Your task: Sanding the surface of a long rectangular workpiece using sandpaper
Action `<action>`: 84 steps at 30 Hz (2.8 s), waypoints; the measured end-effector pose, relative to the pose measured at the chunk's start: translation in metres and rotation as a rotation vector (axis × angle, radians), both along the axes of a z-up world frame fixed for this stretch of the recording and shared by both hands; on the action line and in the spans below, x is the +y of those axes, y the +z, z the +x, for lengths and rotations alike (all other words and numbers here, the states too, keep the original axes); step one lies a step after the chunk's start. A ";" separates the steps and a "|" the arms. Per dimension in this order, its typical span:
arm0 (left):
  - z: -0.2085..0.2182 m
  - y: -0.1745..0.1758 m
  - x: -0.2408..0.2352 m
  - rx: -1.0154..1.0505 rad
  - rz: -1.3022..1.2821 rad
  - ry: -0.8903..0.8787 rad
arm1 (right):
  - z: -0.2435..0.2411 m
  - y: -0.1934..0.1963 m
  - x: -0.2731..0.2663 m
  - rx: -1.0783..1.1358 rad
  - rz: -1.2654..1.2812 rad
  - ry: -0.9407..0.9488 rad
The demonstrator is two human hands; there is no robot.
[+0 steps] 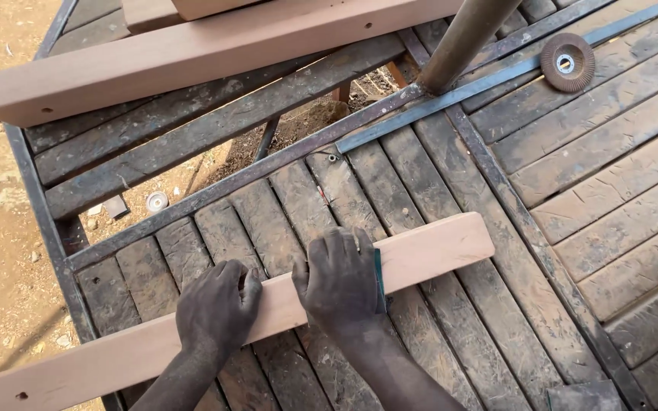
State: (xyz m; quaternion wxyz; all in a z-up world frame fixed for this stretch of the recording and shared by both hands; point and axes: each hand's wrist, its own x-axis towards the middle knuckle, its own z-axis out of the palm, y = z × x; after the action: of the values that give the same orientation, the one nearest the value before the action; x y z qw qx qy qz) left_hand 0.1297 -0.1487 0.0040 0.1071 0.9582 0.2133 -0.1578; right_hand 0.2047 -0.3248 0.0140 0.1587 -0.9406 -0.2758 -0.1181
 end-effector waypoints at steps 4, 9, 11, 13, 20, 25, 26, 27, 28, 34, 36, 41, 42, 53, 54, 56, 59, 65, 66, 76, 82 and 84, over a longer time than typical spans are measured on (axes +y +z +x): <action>0.003 -0.001 -0.004 -0.046 -0.037 -0.019 | 0.052 -0.012 -0.100 -0.007 -0.081 0.031; 0.004 0.012 -0.005 0.020 -0.003 -0.026 | 0.118 -0.032 -0.191 -0.079 -0.175 -0.376; 0.007 0.010 -0.006 0.010 -0.011 -0.021 | 0.095 -0.017 -0.136 -0.018 -0.269 -0.403; 0.006 0.003 -0.002 0.008 -0.006 -0.009 | 0.073 -0.024 -0.068 0.051 -0.352 -0.421; -0.008 -0.005 0.011 -0.263 -0.017 -0.004 | 0.037 -0.029 0.005 -0.180 0.047 0.206; -0.006 -0.008 0.002 -0.226 -0.014 -0.002 | 0.124 -0.056 -0.153 -0.349 -0.217 -0.103; -0.002 -0.006 -0.001 -0.215 -0.041 -0.004 | 0.132 -0.045 -0.170 -0.337 -0.289 -0.167; -0.004 -0.004 0.002 -0.194 -0.054 0.006 | 0.139 -0.041 -0.180 -0.316 -0.347 -0.218; -0.004 -0.005 0.002 -0.192 -0.054 0.019 | 0.127 -0.043 -0.152 -0.316 -0.346 -0.205; -0.001 0.003 -0.001 -0.187 -0.070 -0.008 | 0.044 -0.041 0.027 -0.198 -0.082 0.058; 0.000 0.002 0.004 -0.210 -0.051 0.017 | 0.038 -0.036 0.066 -0.166 -0.043 0.120; -0.003 0.008 0.002 -0.213 -0.095 0.031 | 0.042 -0.042 0.059 -0.078 0.045 0.134; -0.004 0.007 0.003 -0.197 -0.112 0.034 | 0.043 -0.045 0.061 -0.038 0.069 0.120; -0.053 0.022 -0.011 -0.730 -0.532 -0.021 | -0.016 0.021 0.039 0.525 0.606 -0.207; -0.063 0.030 -0.019 -0.711 -0.569 -0.093 | -0.027 0.023 0.038 0.609 0.648 -0.255; -0.080 0.021 -0.031 -0.721 -0.609 -0.051 | -0.050 0.021 0.038 0.697 0.642 -0.291; -0.103 0.021 -0.032 -0.602 -0.764 0.142 | -0.074 0.022 0.035 0.928 0.775 -0.330; -0.130 0.020 -0.017 -0.484 -1.070 0.534 | -0.094 -0.010 0.016 1.063 1.001 -0.189; -0.134 0.018 -0.015 -0.465 -1.105 0.601 | -0.097 -0.011 0.013 1.061 0.933 -0.210; -0.148 -0.011 -0.018 -0.613 -1.208 0.827 | -0.135 -0.024 -0.006 1.240 1.134 -0.332; -0.152 -0.008 -0.021 -0.588 -1.217 0.794 | -0.146 -0.038 -0.024 1.282 1.032 -0.176; -0.152 0.007 -0.019 -0.450 -1.157 0.756 | -0.143 -0.011 -0.022 1.295 0.518 -0.053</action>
State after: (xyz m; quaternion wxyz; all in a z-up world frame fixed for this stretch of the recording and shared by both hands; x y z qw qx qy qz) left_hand -0.0219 -0.1676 0.0111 0.6854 0.6181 0.3850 0.0034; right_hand 0.0620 -0.3469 0.0034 0.5073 -0.7601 -0.0655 0.4008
